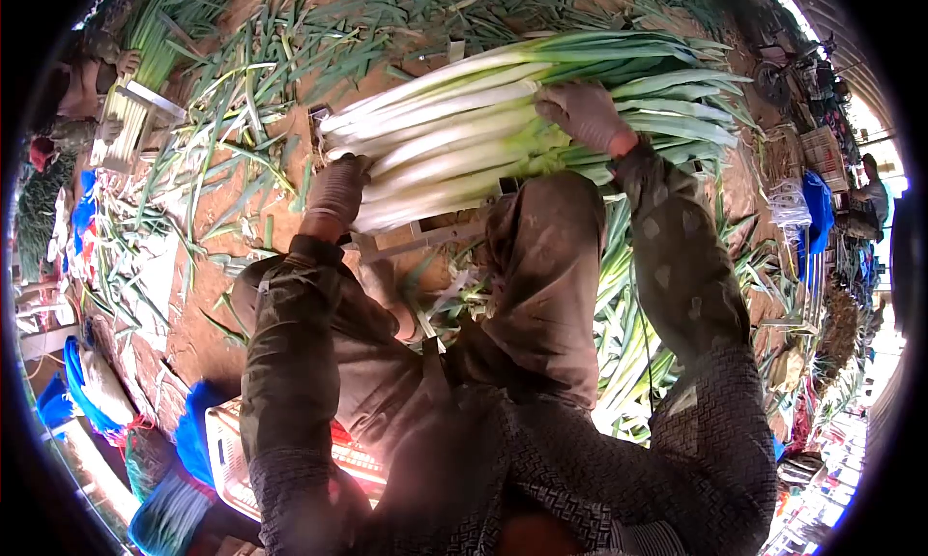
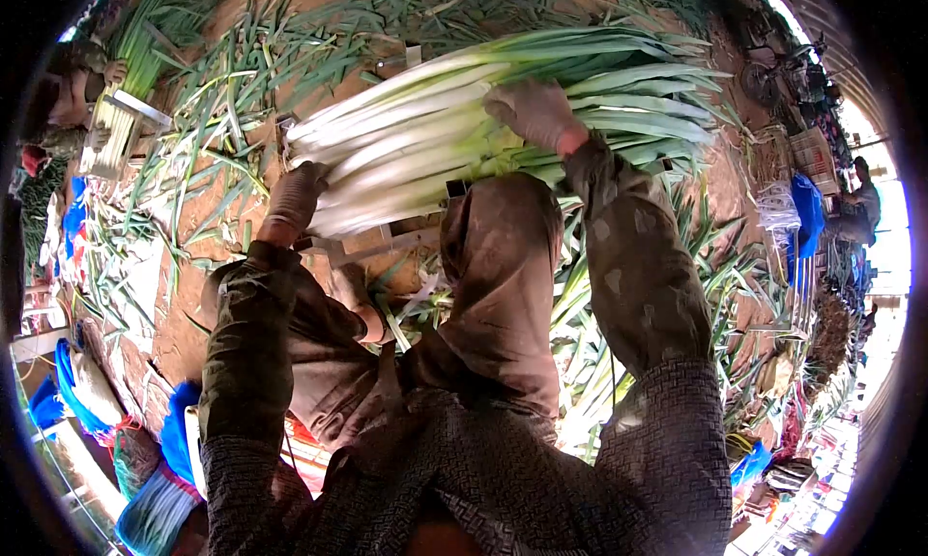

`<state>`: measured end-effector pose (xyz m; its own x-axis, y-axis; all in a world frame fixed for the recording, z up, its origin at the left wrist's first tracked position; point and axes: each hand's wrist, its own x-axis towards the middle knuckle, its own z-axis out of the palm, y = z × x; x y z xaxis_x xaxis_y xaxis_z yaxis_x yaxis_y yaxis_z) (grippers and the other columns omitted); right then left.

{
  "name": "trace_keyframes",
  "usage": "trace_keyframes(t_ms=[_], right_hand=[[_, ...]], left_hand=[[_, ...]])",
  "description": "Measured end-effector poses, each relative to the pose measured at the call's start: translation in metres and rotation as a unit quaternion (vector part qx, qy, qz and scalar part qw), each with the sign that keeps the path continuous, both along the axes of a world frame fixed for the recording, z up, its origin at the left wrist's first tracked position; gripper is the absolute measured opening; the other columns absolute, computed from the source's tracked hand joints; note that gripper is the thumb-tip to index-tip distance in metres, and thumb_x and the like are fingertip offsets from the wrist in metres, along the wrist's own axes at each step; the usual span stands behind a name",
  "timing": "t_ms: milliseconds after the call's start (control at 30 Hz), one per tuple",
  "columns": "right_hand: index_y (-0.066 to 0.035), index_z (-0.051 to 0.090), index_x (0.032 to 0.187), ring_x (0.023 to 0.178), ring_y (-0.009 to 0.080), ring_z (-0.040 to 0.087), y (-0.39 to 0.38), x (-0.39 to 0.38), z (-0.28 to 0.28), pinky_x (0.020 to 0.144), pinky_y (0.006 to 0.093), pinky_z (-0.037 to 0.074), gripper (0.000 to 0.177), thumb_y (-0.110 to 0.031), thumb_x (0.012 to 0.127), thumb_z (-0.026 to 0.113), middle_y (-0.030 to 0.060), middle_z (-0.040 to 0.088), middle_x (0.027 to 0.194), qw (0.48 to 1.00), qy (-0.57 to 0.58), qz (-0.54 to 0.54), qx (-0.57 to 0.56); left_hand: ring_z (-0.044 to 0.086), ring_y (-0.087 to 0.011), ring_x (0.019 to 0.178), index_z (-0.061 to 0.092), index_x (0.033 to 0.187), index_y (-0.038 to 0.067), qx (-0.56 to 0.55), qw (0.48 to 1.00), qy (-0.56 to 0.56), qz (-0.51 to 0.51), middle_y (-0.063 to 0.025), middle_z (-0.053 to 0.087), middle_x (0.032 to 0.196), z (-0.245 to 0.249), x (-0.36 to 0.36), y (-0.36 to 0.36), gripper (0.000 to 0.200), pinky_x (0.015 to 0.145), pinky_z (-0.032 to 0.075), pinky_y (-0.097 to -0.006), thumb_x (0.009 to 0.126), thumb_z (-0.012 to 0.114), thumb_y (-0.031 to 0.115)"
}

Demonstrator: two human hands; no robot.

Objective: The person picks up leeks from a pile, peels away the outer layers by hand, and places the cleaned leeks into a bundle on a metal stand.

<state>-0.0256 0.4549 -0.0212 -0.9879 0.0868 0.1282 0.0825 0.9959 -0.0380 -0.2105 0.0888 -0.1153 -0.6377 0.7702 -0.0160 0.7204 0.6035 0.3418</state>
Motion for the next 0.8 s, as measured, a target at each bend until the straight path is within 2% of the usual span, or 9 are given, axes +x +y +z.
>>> trace_keyframes(t_ms=[67, 100, 167, 267, 400, 433, 500, 633, 800], right_hand=[[-0.019, 0.069, 0.107, 0.087, 0.0312, 0.065, 0.001, -0.008, 0.007, 0.078, 0.0451, 0.050, 0.031, -0.041, 0.095, 0.051, 0.0093, 0.069, 0.089, 0.996, -0.069, -0.025, -0.048], [-0.018, 0.069, 0.106, 0.085, 0.0315, 0.066, 0.001, -0.015, 0.013, 0.076, 0.0452, 0.050, 0.032, -0.042, 0.095, 0.051, 0.0102, 0.069, 0.088, 0.991, -0.112, -0.037, -0.061], [-0.016, 0.069, 0.106, 0.086, 0.0328, 0.065, -0.002, -0.019, 0.025, 0.077, 0.0459, 0.050, 0.034, -0.043, 0.095, 0.051, 0.0120, 0.069, 0.088, 0.981, -0.164, -0.047, -0.095], [-0.016, 0.069, 0.107, 0.087, 0.0340, 0.064, 0.006, -0.011, 0.008, 0.079, 0.0461, 0.049, 0.034, -0.042, 0.095, 0.051, 0.0133, 0.068, 0.089, 0.998, -0.051, 0.032, -0.029], [-0.022, 0.068, 0.115, 0.112, 0.0303, 0.055, -0.011, 0.016, 0.000, 0.098, 0.0460, 0.040, 0.030, -0.037, 0.094, 0.055, 0.0056, 0.066, 0.112, 0.999, 0.041, 0.012, 0.026], [-0.024, 0.066, 0.120, 0.119, 0.0286, 0.049, -0.013, 0.021, -0.004, 0.105, 0.0477, 0.034, 0.030, -0.033, 0.092, 0.058, 0.0011, 0.062, 0.122, 1.000, 0.023, 0.002, 0.020], [-0.025, 0.064, 0.123, 0.120, 0.0286, 0.050, -0.014, 0.024, -0.010, 0.106, 0.0480, 0.033, 0.032, -0.030, 0.091, 0.059, 0.0004, 0.061, 0.124, 0.995, 0.067, 0.030, 0.064], [-0.025, 0.062, 0.127, 0.124, 0.0279, 0.048, -0.011, 0.016, -0.016, 0.108, 0.0482, 0.031, 0.036, -0.030, 0.091, 0.060, -0.0011, 0.058, 0.129, 0.990, 0.088, 0.026, 0.110], [-0.024, 0.061, 0.128, 0.128, 0.0278, 0.045, -0.016, 0.040, -0.018, 0.110, 0.0482, 0.029, 0.036, -0.030, 0.092, 0.059, -0.0011, 0.058, 0.131, 0.994, 0.061, 0.038, 0.078]], left_hand=[[0.063, -0.0404, 0.097, 0.066, 0.111, 0.008, 0.046, 0.998, -0.038, 0.023, -0.0186, 0.067, 0.103, 0.000, 0.000, -0.003, 0.026, 0.082, 0.050, -0.0443, 0.086, 0.065, 0.017], [0.063, -0.0388, 0.096, 0.063, 0.107, 0.012, 0.051, 0.998, -0.029, 0.014, -0.0158, 0.065, 0.103, -0.006, -0.003, -0.005, 0.021, 0.081, 0.050, -0.0473, 0.089, 0.058, 0.021], [0.063, -0.0392, 0.097, 0.064, 0.108, 0.008, 0.048, 0.998, -0.030, 0.000, -0.0185, 0.065, 0.103, 0.000, -0.003, -0.005, 0.022, 0.082, 0.050, -0.0453, 0.088, 0.062, 0.017], [0.063, -0.0370, 0.097, 0.062, 0.106, 0.008, -0.002, 0.999, 0.026, -0.032, -0.0175, 0.064, 0.102, 0.005, -0.004, -0.002, 0.020, 0.082, 0.050, -0.0458, 0.088, 0.059, 0.016], [0.065, -0.0312, 0.091, 0.060, 0.101, 0.010, -0.080, 0.967, 0.236, -0.058, -0.0141, 0.063, 0.097, 0.007, 0.017, 0.005, 0.016, 0.077, 0.050, -0.0442, 0.085, 0.057, 0.012], [0.065, -0.0299, 0.089, 0.060, 0.101, 0.011, -0.080, 0.962, 0.258, -0.048, -0.0130, 0.063, 0.096, 0.007, 0.020, 0.006, 0.017, 0.076, 0.050, -0.0434, 0.084, 0.057, 0.012], [0.065, -0.0274, 0.086, 0.060, 0.100, 0.013, -0.077, 0.949, 0.303, -0.030, -0.0106, 0.063, 0.094, 0.007, 0.024, 0.009, 0.018, 0.074, 0.049, -0.0417, 0.083, 0.058, 0.012], [0.065, -0.0273, 0.084, 0.061, 0.096, 0.014, -0.106, 0.950, 0.293, -0.033, -0.0096, 0.064, 0.092, -0.001, 0.015, 0.026, 0.016, 0.071, 0.050, -0.0416, 0.080, 0.060, 0.013], [0.067, -0.0282, 0.084, 0.064, 0.099, 0.015, -0.129, 0.966, 0.214, -0.061, -0.0108, 0.064, 0.090, 0.009, 0.026, 0.023, 0.017, 0.070, 0.053, -0.0418, 0.082, 0.059, 0.014]])
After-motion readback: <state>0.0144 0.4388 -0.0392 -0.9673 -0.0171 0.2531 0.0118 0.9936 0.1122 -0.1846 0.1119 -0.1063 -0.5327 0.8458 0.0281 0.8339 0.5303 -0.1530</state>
